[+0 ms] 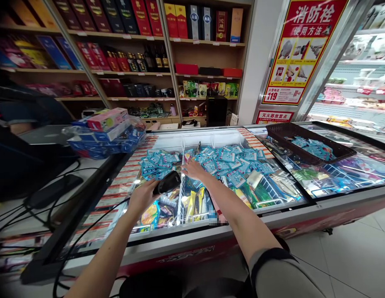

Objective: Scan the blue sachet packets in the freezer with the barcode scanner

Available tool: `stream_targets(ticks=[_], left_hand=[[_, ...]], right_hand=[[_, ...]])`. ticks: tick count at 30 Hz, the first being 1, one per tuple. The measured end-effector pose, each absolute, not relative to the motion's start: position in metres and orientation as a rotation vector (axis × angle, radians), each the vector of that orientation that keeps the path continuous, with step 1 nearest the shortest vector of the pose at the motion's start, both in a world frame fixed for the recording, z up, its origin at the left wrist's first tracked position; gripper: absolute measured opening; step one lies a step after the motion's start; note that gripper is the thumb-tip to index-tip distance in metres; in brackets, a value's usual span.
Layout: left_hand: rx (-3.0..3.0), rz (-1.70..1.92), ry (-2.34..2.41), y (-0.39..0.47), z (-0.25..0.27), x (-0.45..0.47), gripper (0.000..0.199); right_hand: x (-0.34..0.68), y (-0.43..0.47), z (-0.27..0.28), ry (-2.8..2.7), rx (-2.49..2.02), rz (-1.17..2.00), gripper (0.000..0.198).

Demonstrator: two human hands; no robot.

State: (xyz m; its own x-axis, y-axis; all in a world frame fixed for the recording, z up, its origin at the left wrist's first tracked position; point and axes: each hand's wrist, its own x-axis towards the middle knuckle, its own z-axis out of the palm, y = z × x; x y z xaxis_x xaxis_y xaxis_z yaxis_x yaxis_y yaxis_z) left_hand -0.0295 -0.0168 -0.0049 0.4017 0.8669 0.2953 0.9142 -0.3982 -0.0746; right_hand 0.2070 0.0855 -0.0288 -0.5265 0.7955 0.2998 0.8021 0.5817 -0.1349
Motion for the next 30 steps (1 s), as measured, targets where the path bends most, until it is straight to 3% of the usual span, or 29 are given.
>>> stream_targets(ticks=[4, 10, 21, 25, 30], left_hand=[[-2.442, -0.318, -1.534, -0.015, -0.008, -0.038, 0.038], [-2.442, -0.335, -1.518, -0.010, -0.012, -0.043, 0.040], [-2.434, -0.331, -1.559, -0.016, -0.008, -0.053, 0.042], [-2.421, -0.325, -1.565, -0.017, -0.008, -0.049, 0.042], [-2.433, -0.349, -1.550, -0.015, -0.008, -0.035, 0.044]], right_hand=[[0.191, 0.090, -0.028, -2.617, -1.185, -0.084, 0.042], [0.194, 0.096, -0.031, -2.587, -1.137, -0.014, 0.031], [0.160, 0.101, -0.032, -2.484, -1.329, 0.023, 0.054], [0.165, 0.099, -0.031, -2.418, -1.388, 0.177, 0.061], [0.194, 0.088, -0.026, -2.033, -1.568, 0.601, 0.073]])
